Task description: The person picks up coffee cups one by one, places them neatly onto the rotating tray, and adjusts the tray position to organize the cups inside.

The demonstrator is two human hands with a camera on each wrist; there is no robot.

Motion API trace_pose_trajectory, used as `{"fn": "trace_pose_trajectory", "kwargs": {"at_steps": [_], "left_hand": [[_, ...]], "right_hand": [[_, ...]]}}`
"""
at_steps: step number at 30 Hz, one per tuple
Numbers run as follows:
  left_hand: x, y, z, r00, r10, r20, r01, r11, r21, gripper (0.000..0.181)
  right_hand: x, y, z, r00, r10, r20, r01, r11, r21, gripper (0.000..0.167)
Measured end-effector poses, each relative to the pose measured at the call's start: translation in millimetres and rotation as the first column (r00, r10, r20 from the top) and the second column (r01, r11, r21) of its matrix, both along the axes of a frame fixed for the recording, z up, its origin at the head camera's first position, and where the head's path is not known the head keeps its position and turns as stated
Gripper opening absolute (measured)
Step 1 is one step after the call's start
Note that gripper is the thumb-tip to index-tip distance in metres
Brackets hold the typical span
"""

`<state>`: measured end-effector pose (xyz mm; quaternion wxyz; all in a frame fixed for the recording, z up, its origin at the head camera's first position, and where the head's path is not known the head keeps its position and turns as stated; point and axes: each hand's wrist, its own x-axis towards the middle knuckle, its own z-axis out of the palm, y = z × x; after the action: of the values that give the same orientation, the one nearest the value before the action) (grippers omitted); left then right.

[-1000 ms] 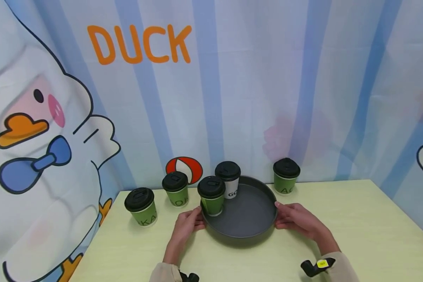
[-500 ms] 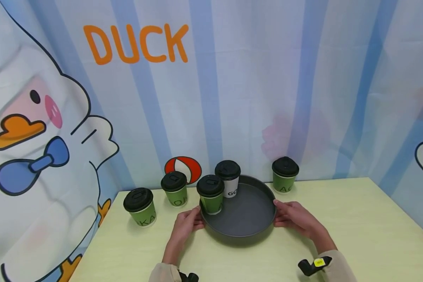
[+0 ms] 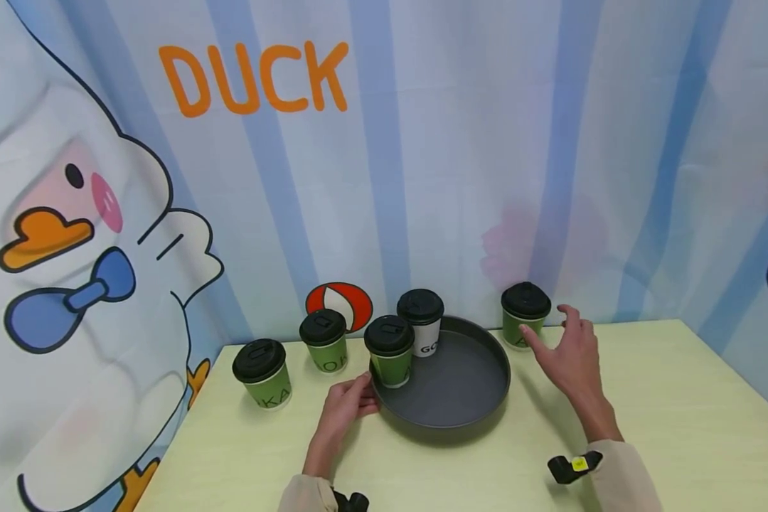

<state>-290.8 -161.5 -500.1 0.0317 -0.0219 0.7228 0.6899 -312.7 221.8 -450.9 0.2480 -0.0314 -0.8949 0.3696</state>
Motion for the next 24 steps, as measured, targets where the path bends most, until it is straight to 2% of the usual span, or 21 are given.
{"fn": "trace_pose_trajectory", "kwargs": {"at_steps": [7, 15, 24], "left_hand": [[0.1, -0.5, -0.2, 1.0, -0.006, 0.001, 0.006, 1.0, -0.002, 0.054], [2.5, -0.9, 1.6, 1.0, 0.014, 0.007, -0.014, 1.0, 0.016, 0.053], [2.0, 1.0, 1.2, 1.0, 0.002, 0.026, -0.002, 1.0, 0.005, 0.054]], "right_hand": [[-16.0, 1.0, -3.6, 0.996, 0.042, -0.074, -0.041, 0.999, 0.016, 0.104], [-46.4, 1.9, -4.0, 0.988, 0.112, -0.101, -0.121, 0.989, -0.088, 0.114], [-55.3, 5.4, -18.8, 0.992, 0.106, -0.069, -0.115, 0.983, -0.142, 0.119]]}}
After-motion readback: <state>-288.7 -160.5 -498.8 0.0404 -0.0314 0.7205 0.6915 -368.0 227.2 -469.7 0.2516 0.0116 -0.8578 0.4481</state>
